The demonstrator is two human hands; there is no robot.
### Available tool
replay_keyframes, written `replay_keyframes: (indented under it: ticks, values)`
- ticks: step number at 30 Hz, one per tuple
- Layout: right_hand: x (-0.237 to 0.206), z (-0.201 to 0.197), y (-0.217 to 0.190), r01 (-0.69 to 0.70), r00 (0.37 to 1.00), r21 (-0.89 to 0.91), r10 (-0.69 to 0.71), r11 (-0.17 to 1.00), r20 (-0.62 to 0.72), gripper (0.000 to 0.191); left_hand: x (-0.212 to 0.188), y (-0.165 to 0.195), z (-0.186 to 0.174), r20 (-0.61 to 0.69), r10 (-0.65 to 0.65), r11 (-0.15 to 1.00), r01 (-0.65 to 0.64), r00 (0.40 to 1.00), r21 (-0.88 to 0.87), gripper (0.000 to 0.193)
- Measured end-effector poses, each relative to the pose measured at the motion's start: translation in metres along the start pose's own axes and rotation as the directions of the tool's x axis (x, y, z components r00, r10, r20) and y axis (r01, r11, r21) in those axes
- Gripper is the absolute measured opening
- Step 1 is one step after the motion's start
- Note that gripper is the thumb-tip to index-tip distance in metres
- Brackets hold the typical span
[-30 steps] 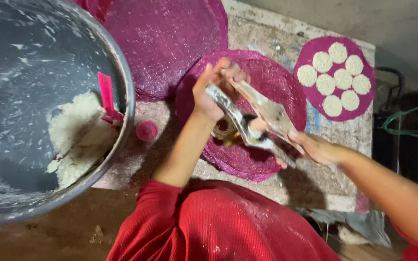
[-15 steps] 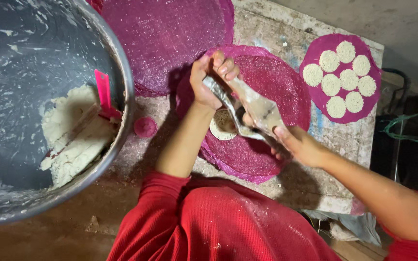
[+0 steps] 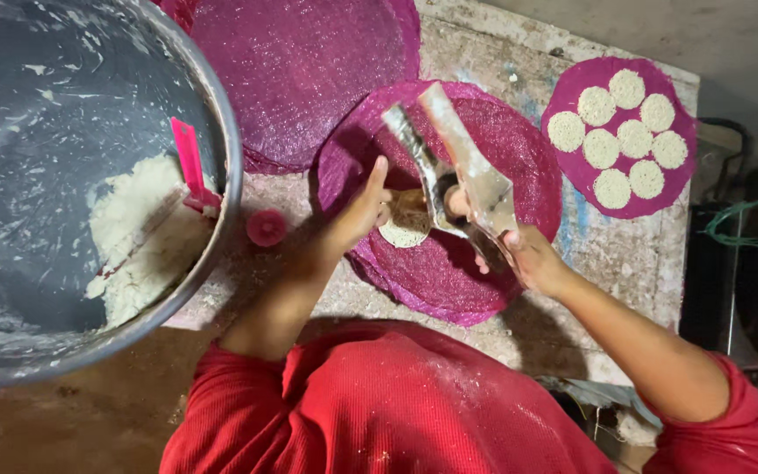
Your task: The person scoops rice-flour dough from a large basin into a hand-held wooden press, squeezes the press lever to extrude round flat discs onto pink fabric-covered trays, and arranges the formed discs in rows. The cycle of loading, pressing, and placing discs repeats continuously across several trays.
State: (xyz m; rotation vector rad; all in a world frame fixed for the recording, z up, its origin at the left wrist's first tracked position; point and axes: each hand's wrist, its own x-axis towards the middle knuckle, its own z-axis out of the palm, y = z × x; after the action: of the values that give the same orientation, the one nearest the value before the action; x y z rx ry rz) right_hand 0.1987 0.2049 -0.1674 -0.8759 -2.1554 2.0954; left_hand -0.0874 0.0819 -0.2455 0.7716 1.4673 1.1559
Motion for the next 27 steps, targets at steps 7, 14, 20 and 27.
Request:
replay_keyframes:
  ticks: [7,14,20,27]
  values:
    - [-0.023,0.006,0.026,0.298,0.948,0.134,-0.278,0.945,-0.152,0.093,-0.071,0.000,0.005,-0.071,0.265,0.760,-0.163,0.962,0.629,0.055]
    - [-0.057,0.047,0.040,0.443,0.844,0.324,-0.267,0.836,-0.464,0.109,-0.054,-0.005,0.006,0.186,0.447,0.519,-0.423,0.875,0.743,0.120]
    - [-0.074,0.051,0.063,0.495,0.791,0.328,-0.261,0.805,-0.553,0.118,-0.047,-0.008,0.013,0.205,0.418,0.504,-0.413,0.885,0.758,0.118]
    - [-0.086,0.042,0.072,0.504,0.776,0.383,-0.211,0.774,-0.595,0.118,-0.054,0.037,0.010,0.182,0.178,0.624,-0.254,0.967,0.739,0.124]
